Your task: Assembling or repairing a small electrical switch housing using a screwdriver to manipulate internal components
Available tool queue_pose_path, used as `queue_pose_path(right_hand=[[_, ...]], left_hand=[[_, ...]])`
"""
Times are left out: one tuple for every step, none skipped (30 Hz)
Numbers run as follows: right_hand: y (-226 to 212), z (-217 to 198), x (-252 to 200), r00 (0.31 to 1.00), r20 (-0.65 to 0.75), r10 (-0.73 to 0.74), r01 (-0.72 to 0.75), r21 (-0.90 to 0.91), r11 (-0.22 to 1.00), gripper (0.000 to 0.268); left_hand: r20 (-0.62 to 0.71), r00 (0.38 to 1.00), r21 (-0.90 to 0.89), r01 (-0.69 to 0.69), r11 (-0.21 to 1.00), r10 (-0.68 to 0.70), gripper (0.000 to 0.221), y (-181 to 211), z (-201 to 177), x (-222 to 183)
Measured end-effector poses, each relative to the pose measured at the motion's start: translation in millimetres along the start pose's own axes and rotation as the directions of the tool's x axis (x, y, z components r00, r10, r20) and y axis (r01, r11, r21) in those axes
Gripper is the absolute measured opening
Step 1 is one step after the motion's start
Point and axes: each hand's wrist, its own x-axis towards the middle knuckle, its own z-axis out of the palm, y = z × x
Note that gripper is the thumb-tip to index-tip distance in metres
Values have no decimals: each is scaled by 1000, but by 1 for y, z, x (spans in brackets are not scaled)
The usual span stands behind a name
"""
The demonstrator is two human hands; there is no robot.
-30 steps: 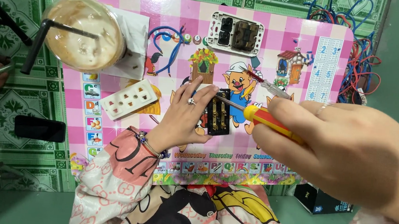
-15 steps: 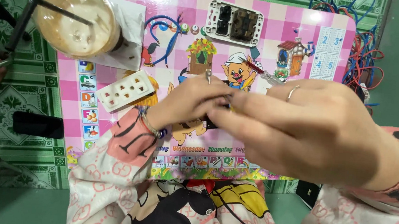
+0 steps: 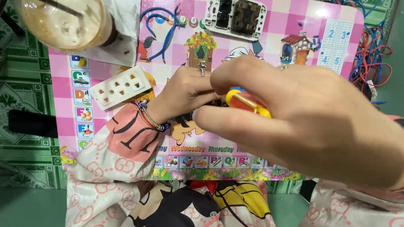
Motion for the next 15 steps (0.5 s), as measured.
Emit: queue_pose_path(right_hand=[[6, -1, -1, 998, 20, -53, 53, -30, 998, 31], [12, -2, -2, 994, 42, -105, 107, -58, 992, 40], [17, -4, -1, 993, 42, -106, 109, -57, 992, 40], [22, -6, -1, 985, 67, -159, 160, -18, 987, 30], [27, -9, 0, 973, 91, -211, 210, 23, 977, 19], [33, -9, 0, 973, 91, -212, 211, 26, 977, 19], [38, -10, 0, 961, 133, -243, 238, 51, 970, 30], [44, -10, -1, 946, 174, -274, 265, 78, 961, 41], [45, -9, -3, 946, 173, -273, 263, 79, 962, 41], [46, -9, -6, 950, 169, -261, 255, 56, 965, 39], [47, -8, -8, 954, 165, -250, 248, 35, 968, 38], [48, -8, -10, 954, 164, -249, 247, 36, 968, 38], [49, -7, -12, 959, 156, -235, 238, 2, 971, 36], [51, -7, -14, 964, 148, -221, 228, -32, 973, 34], [53, -7, -15, 965, 144, -219, 226, -35, 973, 34]], left_hand=[[-17, 1000, -17, -3, 1000, 3, 17, -1, 1, 0], [-33, 999, -35, -6, 999, 5, 17, -1, 1, 1], [-34, 999, -34, -5, 999, 4, 17, 1, 1, 2], [-41, 999, -40, -2, 999, 0, 18, 3, 1, 3], [-48, 999, -47, 2, 999, -4, 19, 6, 1, 4], [-48, 999, -47, 4, 999, -6, 19, 6, 4, 3], [-76, 997, -15, -1, 1000, 0, 17, 7, 6, 3], [-104, 995, 16, -5, 1000, 7, 15, 8, 9, 3], [-102, 995, 15, -5, 1000, 6, 15, 7, 13, -1], [-139, 990, 53, 29, 998, -21, 19, 7, 17, -4], [-177, 983, 91, 65, 994, -48, 23, 6, 21, -7], [-175, 983, 90, 66, 994, -49, 23, 7, 18, -5], [-122, 990, 51, 70, 996, -63, 28, 9, 15, -3], [-69, 995, 12, 77, 997, -76, 33, 10, 12, 0], [-65, 995, 14, 73, 997, -72, 33, 12, 7, 2]])
